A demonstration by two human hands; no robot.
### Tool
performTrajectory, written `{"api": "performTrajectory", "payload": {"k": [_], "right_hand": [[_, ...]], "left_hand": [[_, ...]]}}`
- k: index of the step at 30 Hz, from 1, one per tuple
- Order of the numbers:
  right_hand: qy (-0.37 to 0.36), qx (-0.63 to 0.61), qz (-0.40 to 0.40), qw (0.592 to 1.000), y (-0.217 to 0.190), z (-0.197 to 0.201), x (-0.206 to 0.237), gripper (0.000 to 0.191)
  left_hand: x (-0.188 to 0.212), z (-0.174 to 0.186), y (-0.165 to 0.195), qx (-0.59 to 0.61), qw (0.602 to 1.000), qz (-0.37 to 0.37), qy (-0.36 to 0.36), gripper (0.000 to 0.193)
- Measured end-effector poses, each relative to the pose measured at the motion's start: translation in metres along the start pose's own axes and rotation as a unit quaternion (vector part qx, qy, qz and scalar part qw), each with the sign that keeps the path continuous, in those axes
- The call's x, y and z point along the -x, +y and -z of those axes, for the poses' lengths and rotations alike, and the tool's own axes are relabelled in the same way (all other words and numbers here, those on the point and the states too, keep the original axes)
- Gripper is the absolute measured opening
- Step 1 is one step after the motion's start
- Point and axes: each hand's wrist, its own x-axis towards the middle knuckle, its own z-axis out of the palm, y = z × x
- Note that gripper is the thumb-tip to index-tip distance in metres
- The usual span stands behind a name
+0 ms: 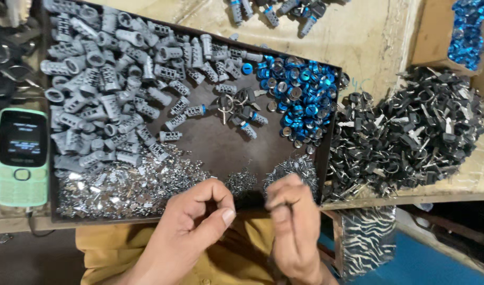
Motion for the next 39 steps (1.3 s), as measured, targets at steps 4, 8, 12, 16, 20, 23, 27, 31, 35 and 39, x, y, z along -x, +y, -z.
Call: {"api": "performTrajectory", "payload": {"k": [4,8,12,16,20,23,27,31,35,39], "right_hand": [[-0.011,-0.036,0.046,0.998,-0.013,-0.036,0.001,0.011],[0.042,0.014,0.078,0.996,-0.015,-0.05,-0.002,0.015],[0.043,0.02,0.086,0.995,-0.015,-0.052,-0.002,0.014],[0.051,0.021,0.078,0.995,-0.015,-0.053,-0.001,0.013],[0.057,0.033,0.084,0.994,-0.018,-0.054,-0.004,0.014],[0.059,0.021,0.091,0.994,-0.018,-0.052,-0.007,0.016],[0.034,-0.009,0.127,0.991,-0.012,-0.045,-0.006,0.021],[0.054,-0.103,0.038,0.993,-0.003,-0.045,0.004,0.02],[0.036,-0.297,-0.112,0.948,-0.006,-0.045,-0.001,0.019],[-0.042,-0.137,-0.067,0.987,-0.015,-0.029,-0.048,0.02]], "left_hand": [[0.003,-0.004,0.002,0.165,0.985,0.037,0.026,0.009],[0.006,-0.004,0.004,0.187,0.982,0.016,0.026,0.009],[0.008,-0.002,0.004,0.199,0.98,0.001,0.012,0.01],[0.009,-0.001,0.002,0.189,0.982,-0.018,0.009,0.011],[0.009,-0.002,0.001,0.186,0.982,-0.025,0.008,0.01],[0.009,-0.003,0.0,0.186,0.982,-0.034,0.016,0.009],[0.009,0.001,0.002,0.154,0.986,-0.058,0.003,0.01],[0.007,0.006,0.007,0.128,0.992,-0.003,0.006,0.01],[0.006,0.012,0.013,0.147,0.989,0.013,-0.017,0.01],[0.009,0.02,0.016,0.198,0.98,-0.001,0.014,0.01]]}}
